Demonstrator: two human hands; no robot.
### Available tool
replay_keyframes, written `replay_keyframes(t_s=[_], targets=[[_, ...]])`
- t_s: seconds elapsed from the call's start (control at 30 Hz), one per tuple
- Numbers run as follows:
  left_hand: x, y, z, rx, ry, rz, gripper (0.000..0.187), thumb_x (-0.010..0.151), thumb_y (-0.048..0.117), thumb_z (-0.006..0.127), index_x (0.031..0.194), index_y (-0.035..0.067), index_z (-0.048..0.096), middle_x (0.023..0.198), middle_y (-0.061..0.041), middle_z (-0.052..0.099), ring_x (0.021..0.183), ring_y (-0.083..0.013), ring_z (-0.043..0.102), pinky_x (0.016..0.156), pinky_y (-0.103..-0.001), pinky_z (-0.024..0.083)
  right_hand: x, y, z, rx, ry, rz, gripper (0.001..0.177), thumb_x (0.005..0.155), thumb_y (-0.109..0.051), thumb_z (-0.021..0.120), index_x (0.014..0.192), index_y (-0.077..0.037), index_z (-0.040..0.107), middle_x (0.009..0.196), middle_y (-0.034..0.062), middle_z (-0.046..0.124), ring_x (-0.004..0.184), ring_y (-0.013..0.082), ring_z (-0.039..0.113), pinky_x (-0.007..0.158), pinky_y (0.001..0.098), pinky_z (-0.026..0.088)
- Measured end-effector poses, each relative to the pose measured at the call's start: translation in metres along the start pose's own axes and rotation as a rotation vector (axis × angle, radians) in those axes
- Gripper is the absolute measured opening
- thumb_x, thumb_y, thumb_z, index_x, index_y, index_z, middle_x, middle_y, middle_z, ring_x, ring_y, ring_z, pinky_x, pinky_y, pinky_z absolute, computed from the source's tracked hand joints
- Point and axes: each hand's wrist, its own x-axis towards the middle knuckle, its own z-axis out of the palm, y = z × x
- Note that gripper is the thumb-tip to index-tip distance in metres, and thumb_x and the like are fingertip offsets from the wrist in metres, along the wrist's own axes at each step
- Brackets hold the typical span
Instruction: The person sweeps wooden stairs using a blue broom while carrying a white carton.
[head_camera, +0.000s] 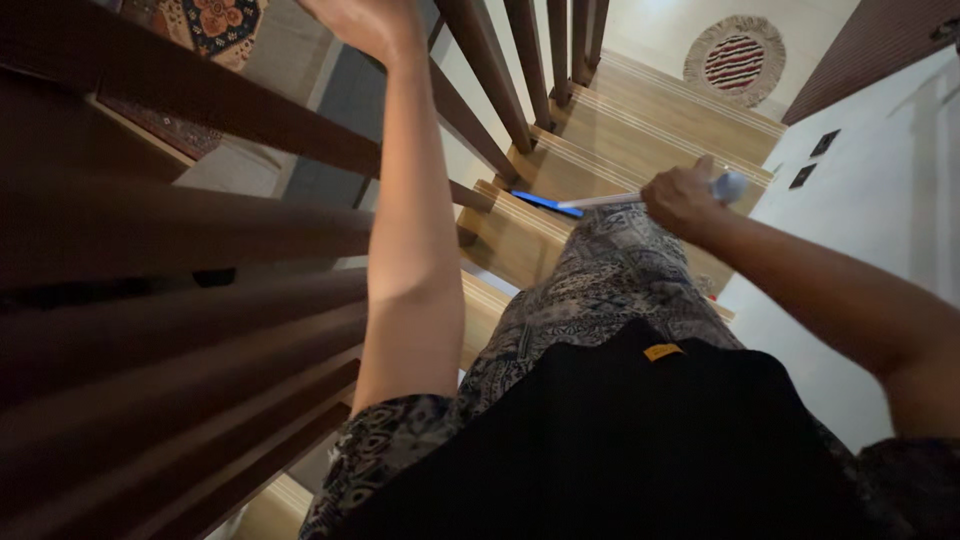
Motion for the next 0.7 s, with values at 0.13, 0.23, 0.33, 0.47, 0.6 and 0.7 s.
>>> replay_keyframes(t_s=[0.13, 0.23, 0.33, 0.47, 0.6, 0.7], targets=[[-0.009, 0.041, -0.008, 0.445, 0.001, 0.091, 0.056, 0.090, 0.027, 0.065, 0.125, -0.014, 0.052, 0.126, -0.025, 0.056, 0.110, -0.0366, 0.064, 0.086, -0.045, 0.058, 0.035, -0.026, -0.006, -0.013, -0.097, 0.016, 0.026, 0.096, -0.031, 0.061, 0.087, -0.013, 0.077, 0.075, 0.0043, 0.075, 0.074, 0.0191, 0.070, 0.067, 0.0460, 0.033], [-0.011, 0.073, -0.020, 0.543, 0.013, 0.032, 0.064, 0.086, 0.032, 0.073, 0.124, -0.016, 0.051, 0.125, -0.025, 0.053, 0.112, -0.0391, 0.063, 0.089, -0.047, 0.058, 0.065, -0.057, -0.002, 0.032, 0.068, -0.005, 0.018, 0.097, -0.026, 0.059, 0.100, -0.015, 0.074, 0.084, 0.0055, 0.072, 0.076, 0.0239, 0.071, 0.072, 0.0549, 0.040], [-0.016, 0.100, -0.031, 0.502, -0.057, -0.025, 0.047, 0.077, 0.038, 0.083, 0.112, 0.007, 0.073, 0.133, -0.025, 0.050, 0.119, -0.0423, 0.062, 0.091, -0.049, 0.059, 0.116, -0.096, 0.028, 0.133, -0.007, 0.022, 0.020, 0.098, -0.021, 0.061, 0.114, -0.018, 0.072, 0.096, 0.0071, 0.075, 0.087, 0.0269, 0.070, 0.085, 0.0580, 0.044], [-0.015, 0.111, -0.040, 0.452, 0.048, 0.124, 0.045, 0.076, 0.041, 0.087, 0.116, 0.021, 0.076, 0.156, -0.028, 0.033, 0.142, -0.0457, 0.048, 0.097, -0.046, 0.061, 0.160, -0.116, 0.085, 0.156, -0.016, 0.027, 0.027, 0.091, -0.021, 0.068, 0.116, -0.013, 0.073, 0.105, 0.0101, 0.072, 0.097, 0.0332, 0.065, 0.075, 0.0584, 0.046], [-0.014, 0.110, -0.040, 0.423, 0.048, 0.112, 0.027, 0.077, 0.033, 0.088, 0.100, 0.027, 0.077, 0.164, -0.029, 0.030, 0.146, -0.0431, 0.048, 0.092, -0.038, 0.066, 0.155, -0.081, 0.109, -0.178, -0.185, -0.109, 0.033, 0.089, -0.021, 0.072, 0.119, -0.008, 0.072, 0.110, 0.0143, 0.074, 0.093, 0.0347, 0.070, 0.070, 0.0573, 0.046], [-0.012, 0.105, -0.043, 0.440, -0.023, 0.038, 0.041, 0.073, 0.036, 0.091, 0.109, 0.024, 0.077, 0.156, -0.028, 0.037, 0.139, -0.0411, 0.053, 0.094, -0.042, 0.064, 0.141, -0.034, 0.100, -0.120, -0.289, -0.001, 0.027, 0.091, -0.020, 0.073, 0.114, -0.008, 0.076, 0.116, 0.0147, 0.073, 0.100, 0.0350, 0.070, 0.073, 0.0592, 0.045]])
